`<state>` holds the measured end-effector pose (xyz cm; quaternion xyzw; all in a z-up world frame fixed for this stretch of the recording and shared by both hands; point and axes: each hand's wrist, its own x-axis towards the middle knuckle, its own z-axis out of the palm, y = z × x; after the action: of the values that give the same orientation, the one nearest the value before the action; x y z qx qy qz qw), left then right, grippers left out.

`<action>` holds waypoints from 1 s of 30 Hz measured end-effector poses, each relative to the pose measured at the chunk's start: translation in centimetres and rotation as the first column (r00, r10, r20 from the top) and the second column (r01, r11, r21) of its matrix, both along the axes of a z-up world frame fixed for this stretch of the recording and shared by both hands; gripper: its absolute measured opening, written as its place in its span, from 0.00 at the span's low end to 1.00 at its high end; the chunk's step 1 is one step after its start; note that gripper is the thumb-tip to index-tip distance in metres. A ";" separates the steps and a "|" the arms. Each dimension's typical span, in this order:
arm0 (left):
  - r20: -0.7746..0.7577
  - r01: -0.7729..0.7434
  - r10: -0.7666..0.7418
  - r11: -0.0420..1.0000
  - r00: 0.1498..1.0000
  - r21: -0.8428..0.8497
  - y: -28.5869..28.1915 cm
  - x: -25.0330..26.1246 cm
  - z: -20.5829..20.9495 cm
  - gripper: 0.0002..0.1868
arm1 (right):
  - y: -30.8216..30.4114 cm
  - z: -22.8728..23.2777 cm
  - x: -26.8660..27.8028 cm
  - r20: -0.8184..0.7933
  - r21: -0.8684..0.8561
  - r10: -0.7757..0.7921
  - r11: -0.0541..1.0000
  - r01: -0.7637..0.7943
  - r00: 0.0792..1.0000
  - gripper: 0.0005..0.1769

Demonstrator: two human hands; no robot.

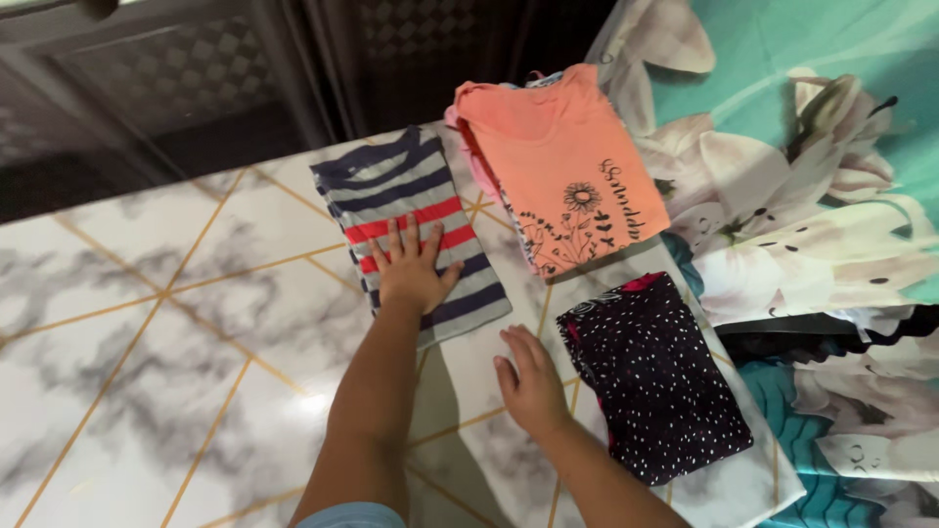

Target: The person repeatedly picks clothes from a pink laundry basin, lays them on a marble-patterned table, and folds them into neat stacks. Items include patterned pants, striped shirts, a dark blue shirt, a white t-shirt, a yellow floral top, and a yellow long-sleeve shirt. The folded clothes are placed in a growing pile on the table.

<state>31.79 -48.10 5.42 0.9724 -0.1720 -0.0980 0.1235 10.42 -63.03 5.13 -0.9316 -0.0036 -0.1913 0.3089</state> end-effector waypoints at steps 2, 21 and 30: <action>0.010 0.004 -0.004 1.000 1.000 0.000 -0.3 1.3 -0.2 0.46 | 0.2 -0.2 0.0 -0.004 -0.012 -0.013 1.000 0.013 1.000 0.20; -0.060 -0.111 0.108 0.992 0.992 -0.063 13.4 -16.8 -3.9 0.38 | 4.1 -2.5 -0.8 0.038 -0.085 0.086 0.993 -0.082 0.996 0.23; -0.124 -0.560 0.549 0.825 0.826 -0.076 39.8 -32.8 -2.0 0.38 | 33.0 -0.9 -4.4 0.053 -0.146 0.734 0.676 -0.722 0.677 0.23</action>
<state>-1.05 -8.29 3.47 0.9662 0.1190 -0.0953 0.2079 6.01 -30.07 4.20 -0.8572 -0.4018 -0.1014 0.3056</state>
